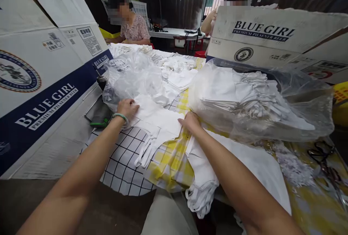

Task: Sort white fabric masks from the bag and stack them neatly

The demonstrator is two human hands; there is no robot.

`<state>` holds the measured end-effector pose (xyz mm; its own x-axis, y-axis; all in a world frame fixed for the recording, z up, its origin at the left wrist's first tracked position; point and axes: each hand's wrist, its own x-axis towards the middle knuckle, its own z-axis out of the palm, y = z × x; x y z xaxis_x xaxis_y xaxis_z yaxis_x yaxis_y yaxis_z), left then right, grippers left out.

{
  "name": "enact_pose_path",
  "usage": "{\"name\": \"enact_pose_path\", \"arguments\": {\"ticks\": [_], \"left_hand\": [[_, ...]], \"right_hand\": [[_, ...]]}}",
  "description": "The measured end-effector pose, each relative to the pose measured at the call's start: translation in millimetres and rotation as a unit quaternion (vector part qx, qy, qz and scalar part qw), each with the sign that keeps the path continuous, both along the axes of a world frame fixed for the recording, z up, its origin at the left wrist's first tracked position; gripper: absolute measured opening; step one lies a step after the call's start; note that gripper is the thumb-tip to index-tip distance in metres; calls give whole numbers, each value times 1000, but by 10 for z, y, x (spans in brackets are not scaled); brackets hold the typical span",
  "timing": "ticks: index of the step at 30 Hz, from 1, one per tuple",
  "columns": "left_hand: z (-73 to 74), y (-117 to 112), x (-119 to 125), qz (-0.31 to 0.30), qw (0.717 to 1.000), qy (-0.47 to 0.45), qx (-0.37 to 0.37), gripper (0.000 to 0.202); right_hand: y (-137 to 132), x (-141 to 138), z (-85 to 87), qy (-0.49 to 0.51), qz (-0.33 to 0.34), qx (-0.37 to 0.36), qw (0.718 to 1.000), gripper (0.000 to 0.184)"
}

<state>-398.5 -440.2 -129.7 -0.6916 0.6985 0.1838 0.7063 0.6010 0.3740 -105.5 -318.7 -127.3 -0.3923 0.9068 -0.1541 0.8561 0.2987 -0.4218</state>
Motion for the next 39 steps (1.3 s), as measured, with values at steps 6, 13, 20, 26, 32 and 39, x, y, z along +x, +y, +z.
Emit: {"name": "enact_pose_path", "arguments": {"ticks": [6, 13, 20, 26, 32, 39], "left_hand": [[-32, 274, -22, 2, 1000, 20, 6, 15], [12, 294, -125, 28, 999, -32, -7, 14], [24, 264, 83, -30, 997, 70, 22, 19], [83, 239, 23, -50, 983, 119, 128, 28], [142, 200, -56, -21, 985, 16, 172, 29], [188, 152, -41, -69, 972, -115, 194, 24]], "right_hand": [[7, -13, -53, 67, 18, -4, 998, 5], [29, -68, -20, 79, -21, -34, 996, 17], [26, -65, -45, 70, -2, 11, 997, 23], [63, -91, -13, 43, 26, -4, 999, 10], [3, -44, -52, 73, 125, 132, 981, 8], [61, -43, -62, 99, 101, 31, 989, 11]]}}
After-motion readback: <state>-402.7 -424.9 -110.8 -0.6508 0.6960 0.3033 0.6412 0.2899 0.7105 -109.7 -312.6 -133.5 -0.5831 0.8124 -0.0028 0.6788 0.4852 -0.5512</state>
